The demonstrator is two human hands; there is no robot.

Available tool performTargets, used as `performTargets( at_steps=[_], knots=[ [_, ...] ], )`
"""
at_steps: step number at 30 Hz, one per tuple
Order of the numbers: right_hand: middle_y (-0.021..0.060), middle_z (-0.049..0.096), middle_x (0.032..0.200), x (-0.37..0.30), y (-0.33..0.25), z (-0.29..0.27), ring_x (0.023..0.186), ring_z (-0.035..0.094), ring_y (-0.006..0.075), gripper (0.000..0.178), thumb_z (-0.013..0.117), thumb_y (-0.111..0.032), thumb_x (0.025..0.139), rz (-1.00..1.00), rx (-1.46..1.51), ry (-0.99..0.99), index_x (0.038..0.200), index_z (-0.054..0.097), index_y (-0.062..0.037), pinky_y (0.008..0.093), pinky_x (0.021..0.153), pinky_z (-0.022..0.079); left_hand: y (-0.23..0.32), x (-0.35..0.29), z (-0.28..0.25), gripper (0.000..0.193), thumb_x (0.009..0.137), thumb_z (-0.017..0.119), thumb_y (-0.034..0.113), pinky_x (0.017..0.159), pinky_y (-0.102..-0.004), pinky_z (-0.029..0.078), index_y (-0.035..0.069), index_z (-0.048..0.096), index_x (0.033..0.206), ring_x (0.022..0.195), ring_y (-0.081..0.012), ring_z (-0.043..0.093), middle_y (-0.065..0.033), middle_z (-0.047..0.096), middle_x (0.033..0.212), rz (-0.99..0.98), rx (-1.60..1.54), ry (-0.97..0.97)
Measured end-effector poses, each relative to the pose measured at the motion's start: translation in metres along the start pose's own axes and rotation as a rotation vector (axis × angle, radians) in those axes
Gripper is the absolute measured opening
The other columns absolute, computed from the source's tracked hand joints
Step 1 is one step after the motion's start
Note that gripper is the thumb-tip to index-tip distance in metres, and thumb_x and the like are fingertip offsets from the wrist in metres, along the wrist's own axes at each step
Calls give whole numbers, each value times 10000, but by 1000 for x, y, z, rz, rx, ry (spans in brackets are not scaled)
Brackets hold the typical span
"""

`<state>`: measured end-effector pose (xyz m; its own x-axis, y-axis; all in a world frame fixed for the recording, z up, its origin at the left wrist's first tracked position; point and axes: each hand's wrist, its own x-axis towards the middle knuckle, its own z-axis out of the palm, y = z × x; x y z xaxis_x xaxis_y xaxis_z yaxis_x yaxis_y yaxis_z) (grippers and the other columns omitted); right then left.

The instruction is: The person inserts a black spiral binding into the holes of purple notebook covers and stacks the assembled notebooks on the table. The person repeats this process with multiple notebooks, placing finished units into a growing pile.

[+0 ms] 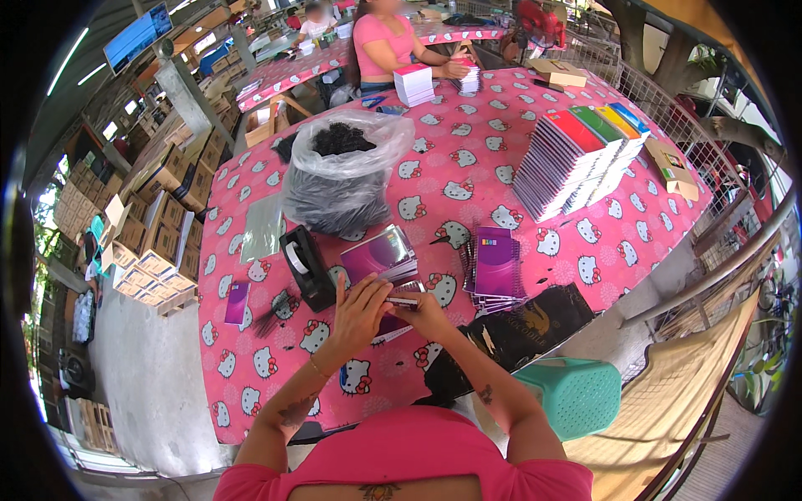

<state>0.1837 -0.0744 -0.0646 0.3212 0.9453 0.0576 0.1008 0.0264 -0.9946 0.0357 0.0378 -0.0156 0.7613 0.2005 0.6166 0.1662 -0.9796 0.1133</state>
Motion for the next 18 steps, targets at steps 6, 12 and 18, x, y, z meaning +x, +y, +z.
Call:
performTargets(
  at_steps=[6,12,18],
  knots=[
    [20,719,979,2,-3,-1,851,602,57,293,688,-42,909,-17,96,-18,1202,685,-21,266,765,517,-7,-1,6,163,939,637,188,1182,-606,178,68,639,1050,1111,-220,639,-58,665,1024,21,-130,-12],
    [9,716,1029,2,-4,-4,902,589,43,299,665,5,913,24,71,-34,1211,686,-17,253,802,506,-5,-3,12,154,938,635,170,1185,-604,179,63,621,1049,1065,-225,650,-68,654,1010,-15,-120,-4],
    [43,706,917,4,15,0,734,568,57,321,685,-52,906,-88,-107,56,1227,676,-36,268,662,496,0,0,9,155,932,640,167,1182,-619,188,66,610,1046,1055,-217,648,-54,649,991,-1,-64,-2]
  ],
)
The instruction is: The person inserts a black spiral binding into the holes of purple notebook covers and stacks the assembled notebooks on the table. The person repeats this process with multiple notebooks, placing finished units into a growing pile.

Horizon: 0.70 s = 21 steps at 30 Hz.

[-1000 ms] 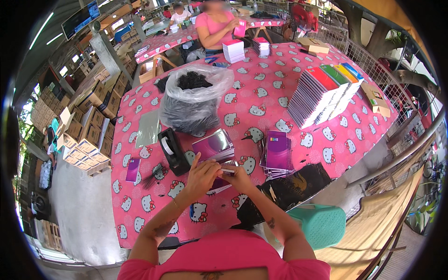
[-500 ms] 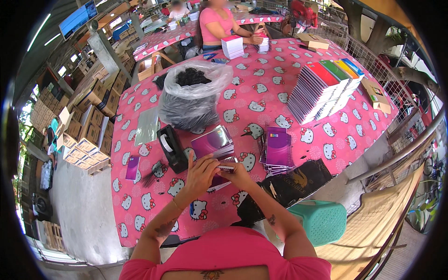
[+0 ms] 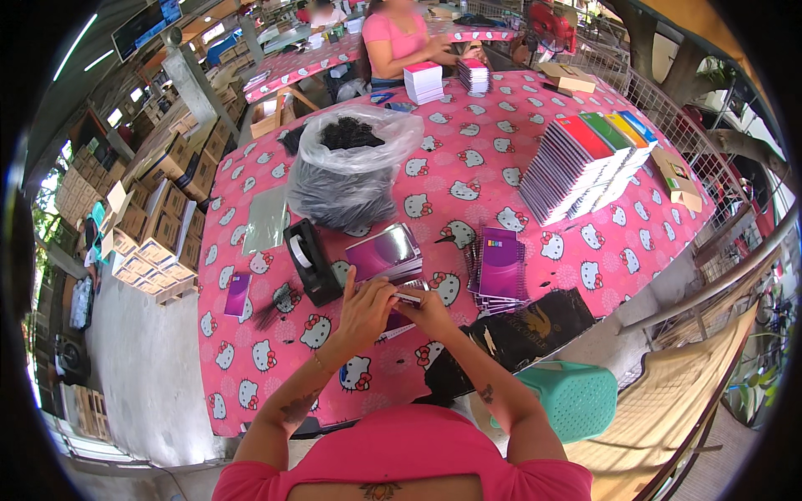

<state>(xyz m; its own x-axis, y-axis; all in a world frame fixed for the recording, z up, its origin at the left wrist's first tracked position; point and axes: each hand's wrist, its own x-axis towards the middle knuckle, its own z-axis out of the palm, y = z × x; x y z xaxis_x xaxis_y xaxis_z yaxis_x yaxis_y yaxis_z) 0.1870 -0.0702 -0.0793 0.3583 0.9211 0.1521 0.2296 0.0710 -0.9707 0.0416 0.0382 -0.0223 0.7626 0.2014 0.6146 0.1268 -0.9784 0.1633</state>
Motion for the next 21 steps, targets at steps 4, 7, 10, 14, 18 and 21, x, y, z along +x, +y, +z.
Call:
performTargets(
  at_steps=[4,7,10,14,18,21],
  knots=[
    [32,737,985,0,-21,-1,878,591,46,318,643,16,909,96,-42,-21,1226,664,0,252,779,511,-6,-2,-4,341,955,609,248,1171,-614,197,39,575,1223,1235,-276,551,-121,599,1219,-43,25,-117],
    [91,719,863,0,-10,3,743,596,83,350,706,-91,893,-17,48,36,1236,671,-30,282,693,515,7,-4,-6,544,986,538,359,1172,-614,167,5,475,1394,1395,-361,398,-206,465,1444,-77,99,-147],
    [124,735,908,1,3,3,782,630,102,354,687,-47,878,53,23,97,1231,670,-18,292,726,530,27,-47,20,720,983,469,500,1167,-618,156,-14,382,1480,1468,-373,287,-218,350,1550,-129,102,-227],
    [127,737,915,0,4,6,793,632,105,360,650,-4,870,75,80,67,1231,664,-1,301,732,533,23,-14,10,789,970,418,586,1157,-613,167,-15,380,1481,1462,-344,308,-207,347,1556,-152,164,-180],
    [116,732,901,0,0,3,780,626,97,374,639,12,870,80,71,67,1243,652,5,304,704,535,25,-26,12,786,988,409,552,1169,-632,82,-42,341,1498,1492,-389,228,-240,271,1593,-97,98,-288],
    [120,734,910,4,9,1,792,641,101,389,636,22,863,61,137,57,1251,646,4,306,689,540,30,-46,25,766,995,398,551,1169,-631,71,-35,370,1487,1493,-381,233,-229,294,1587,-93,-13,-218]
  ],
)
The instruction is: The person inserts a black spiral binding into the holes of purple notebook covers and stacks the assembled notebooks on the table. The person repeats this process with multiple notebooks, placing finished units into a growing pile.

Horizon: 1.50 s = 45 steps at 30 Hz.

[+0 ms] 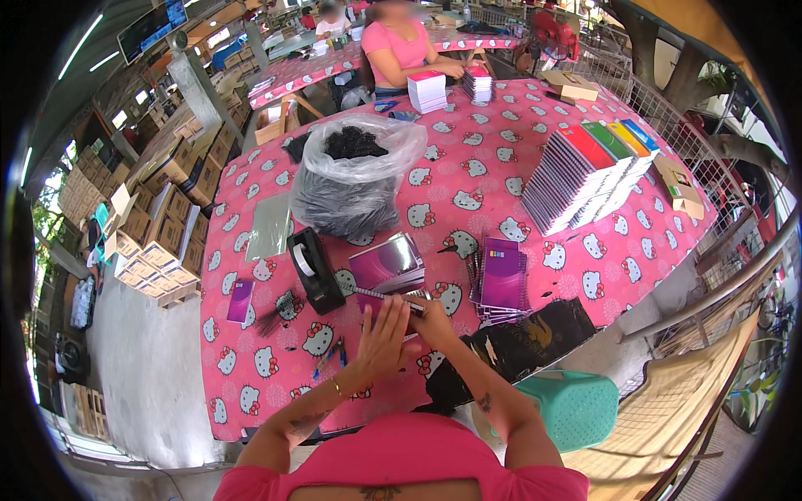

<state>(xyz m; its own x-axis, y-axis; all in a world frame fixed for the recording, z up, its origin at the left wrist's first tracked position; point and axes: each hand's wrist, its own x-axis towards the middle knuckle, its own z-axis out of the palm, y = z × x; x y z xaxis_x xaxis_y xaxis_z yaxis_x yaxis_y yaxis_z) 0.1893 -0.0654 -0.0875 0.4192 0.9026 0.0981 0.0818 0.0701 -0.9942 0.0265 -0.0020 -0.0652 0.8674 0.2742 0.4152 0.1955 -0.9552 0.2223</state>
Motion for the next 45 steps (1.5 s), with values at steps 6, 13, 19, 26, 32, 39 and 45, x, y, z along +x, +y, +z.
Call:
performTargets(
  at_steps=[6,13,19,26,32,39,45],
  knots=[
    [145,728,906,-8,-27,-1,793,666,122,397,663,0,853,68,-3,-34,1249,641,6,313,717,537,1,-3,2,685,1019,397,494,1179,-608,81,-20,407,1472,1485,-361,268,-203,331,1577,71,49,33],
    [71,720,861,-4,-19,-7,831,629,78,313,706,-28,840,-84,-215,-61,1149,674,13,304,722,532,-18,46,-36,321,947,629,285,1179,-572,171,107,640,1215,1115,-248,616,-61,666,1188,41,-109,117],
    [141,716,884,-12,-52,-11,754,675,176,333,746,-81,831,-90,-409,-26,1150,687,-6,332,718,533,-8,58,-49,170,926,665,210,1180,-537,212,113,703,1061,947,-204,654,-6,697,972,15,-177,192],
    [107,698,897,-20,-71,-58,806,684,159,255,700,-71,898,-38,-209,-107,1146,716,-14,262,809,560,-14,50,-38,166,918,669,207,1170,-540,228,122,688,1059,941,-203,648,-1,687,959,86,-163,196],
    [91,687,829,-11,-80,-57,750,675,171,113,717,-59,850,-239,-284,-153,943,713,4,298,670,545,-16,50,-43,188,908,678,217,1036,-488,373,112,669,1063,926,-232,629,-23,674,961,76,-208,150],
    [100,632,782,-16,-64,-41,703,639,234,107,718,-63,808,-328,-453,152,856,638,-11,338,644,515,-2,58,-61,172,879,669,120,815,-440,471,65,666,1042,873,-306,621,-83,656,919,105,-217,50],
    [57,589,1194,-49,-98,-81,1148,536,169,329,617,-165,979,-148,32,516,1297,579,-88,315,977,450,37,113,-92,244,840,653,15,766,-402,516,46,642,1082,867,-319,643,-114,665,954,78,-299,173]
  ],
)
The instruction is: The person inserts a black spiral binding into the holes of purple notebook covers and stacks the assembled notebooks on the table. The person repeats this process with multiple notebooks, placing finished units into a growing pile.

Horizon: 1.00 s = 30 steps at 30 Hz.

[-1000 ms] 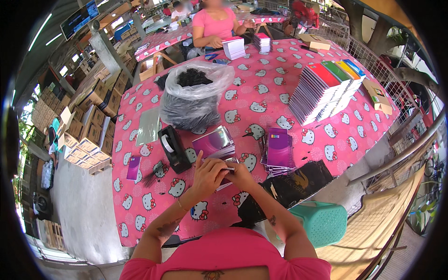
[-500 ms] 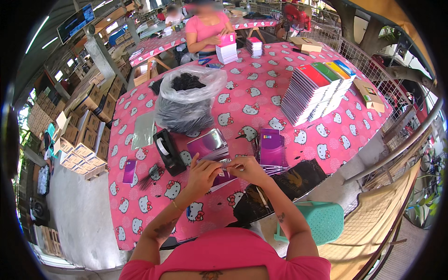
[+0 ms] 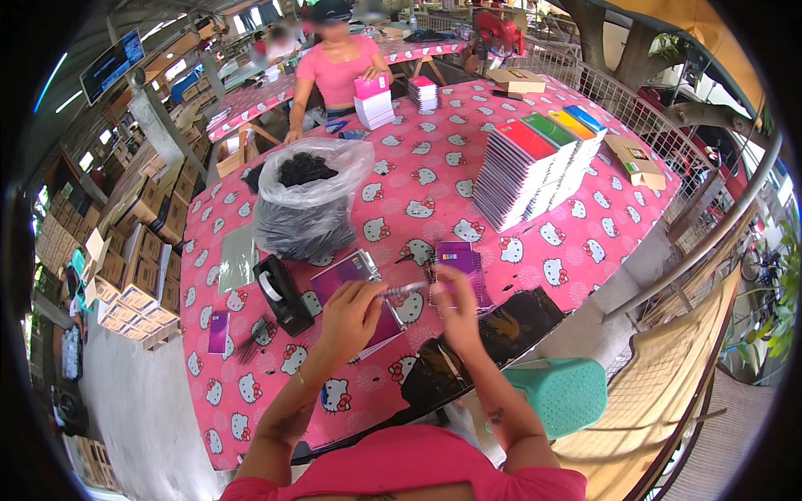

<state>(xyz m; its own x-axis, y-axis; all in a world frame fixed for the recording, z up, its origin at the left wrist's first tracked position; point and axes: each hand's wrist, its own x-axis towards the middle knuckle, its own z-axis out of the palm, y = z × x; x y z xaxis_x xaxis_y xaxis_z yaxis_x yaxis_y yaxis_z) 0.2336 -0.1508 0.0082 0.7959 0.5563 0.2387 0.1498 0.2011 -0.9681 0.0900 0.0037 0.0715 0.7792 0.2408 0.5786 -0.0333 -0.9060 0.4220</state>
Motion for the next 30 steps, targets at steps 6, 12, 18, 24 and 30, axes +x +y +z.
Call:
performTargets(
  at_steps=[6,12,18,24,30],
  knots=[
    [184,414,1510,43,48,-94,1423,353,283,837,530,-632,944,432,64,215,1503,370,-30,452,1160,260,-20,30,111,212,842,590,-49,1025,-427,487,37,600,1034,1213,-325,585,-138,642,1153,226,-234,-63],
    [227,349,1554,69,85,-121,1452,319,316,1028,598,-680,884,725,24,-140,1528,270,52,434,1187,244,-32,18,159,318,909,602,109,1121,-479,365,-32,552,1190,1335,-361,478,-232,536,1363,-247,-311,-42],
    [175,566,1310,95,55,-102,1163,592,257,910,715,-619,829,841,-3,-334,1404,431,27,404,948,509,-46,27,226,543,893,718,345,793,-391,577,10,512,1268,951,-240,674,-133,639,1092,-1291,-1325,-35],
    [182,568,1255,76,53,-104,1022,648,262,849,815,-366,813,781,198,-190,1412,356,23,382,830,575,-5,39,202,517,920,662,409,721,-365,584,21,550,1244,885,-218,689,-117,679,954,-1135,-1480,-44],
    [165,439,1290,-18,56,-121,1206,500,309,1140,900,-257,649,136,-149,46,1535,214,-41,444,1057,419,-14,22,218,761,942,444,694,1024,-393,477,77,503,1383,1151,-213,601,-107,595,1318,-1138,-1775,-435]
  ],
)
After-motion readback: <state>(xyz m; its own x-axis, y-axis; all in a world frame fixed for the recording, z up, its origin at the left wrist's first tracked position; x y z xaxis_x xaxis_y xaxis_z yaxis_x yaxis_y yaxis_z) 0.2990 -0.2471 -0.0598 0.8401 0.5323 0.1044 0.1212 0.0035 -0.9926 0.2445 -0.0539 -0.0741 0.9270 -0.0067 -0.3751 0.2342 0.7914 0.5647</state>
